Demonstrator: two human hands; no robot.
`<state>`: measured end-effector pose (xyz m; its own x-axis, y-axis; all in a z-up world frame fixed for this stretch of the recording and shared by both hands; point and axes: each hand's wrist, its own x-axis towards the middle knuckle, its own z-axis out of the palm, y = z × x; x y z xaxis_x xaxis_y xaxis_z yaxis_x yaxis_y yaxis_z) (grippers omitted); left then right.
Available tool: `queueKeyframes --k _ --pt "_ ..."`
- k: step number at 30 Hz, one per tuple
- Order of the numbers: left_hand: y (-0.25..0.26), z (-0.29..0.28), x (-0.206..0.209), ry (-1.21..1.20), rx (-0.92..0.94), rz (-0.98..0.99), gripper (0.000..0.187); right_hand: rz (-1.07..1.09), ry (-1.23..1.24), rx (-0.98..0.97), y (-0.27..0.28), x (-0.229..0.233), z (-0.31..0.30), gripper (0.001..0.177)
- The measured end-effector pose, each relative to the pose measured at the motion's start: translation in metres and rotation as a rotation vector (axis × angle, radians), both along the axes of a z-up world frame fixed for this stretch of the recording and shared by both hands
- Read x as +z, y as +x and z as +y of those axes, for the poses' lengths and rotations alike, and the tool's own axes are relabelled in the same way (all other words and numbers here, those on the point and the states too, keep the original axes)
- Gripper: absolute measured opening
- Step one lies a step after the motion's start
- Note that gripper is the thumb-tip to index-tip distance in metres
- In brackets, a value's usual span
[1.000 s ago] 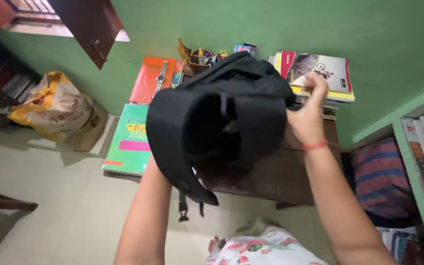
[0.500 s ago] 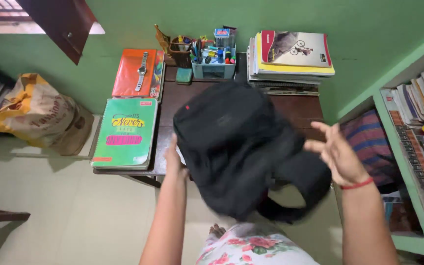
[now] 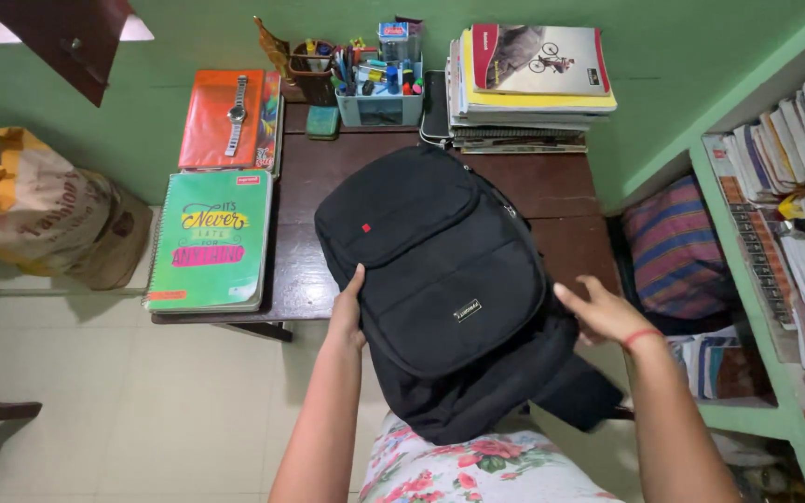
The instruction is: The person picks up two black backpacks from the floor, places them on a wooden desk, and arranges them alongside several notebooks and other stationery.
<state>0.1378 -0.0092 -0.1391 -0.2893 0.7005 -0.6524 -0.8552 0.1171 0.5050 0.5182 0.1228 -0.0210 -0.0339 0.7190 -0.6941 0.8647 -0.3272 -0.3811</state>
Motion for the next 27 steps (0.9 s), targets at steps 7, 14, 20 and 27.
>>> queueKeyframes --k 7,14,20,27 --pt "0.004 -0.002 -0.007 -0.084 0.022 0.149 0.067 0.556 0.17 -0.023 -0.04 -0.117 0.101 0.089" --pt "0.003 -0.003 -0.004 -0.055 0.03 0.21 0.059 0.898 -0.16 -0.193 -0.081 -0.144 0.15 0.092" --pt "0.003 -0.003 -0.03 -0.04 0.147 0.32 0.047 0.818 -0.234 -0.081 -0.088 -0.135 0.149 0.082" --pt "-0.006 0.0 0.006 0.021 0.221 0.487 0.041 0.904 -0.017 -0.087 -0.105 -0.119 0.136 0.043"
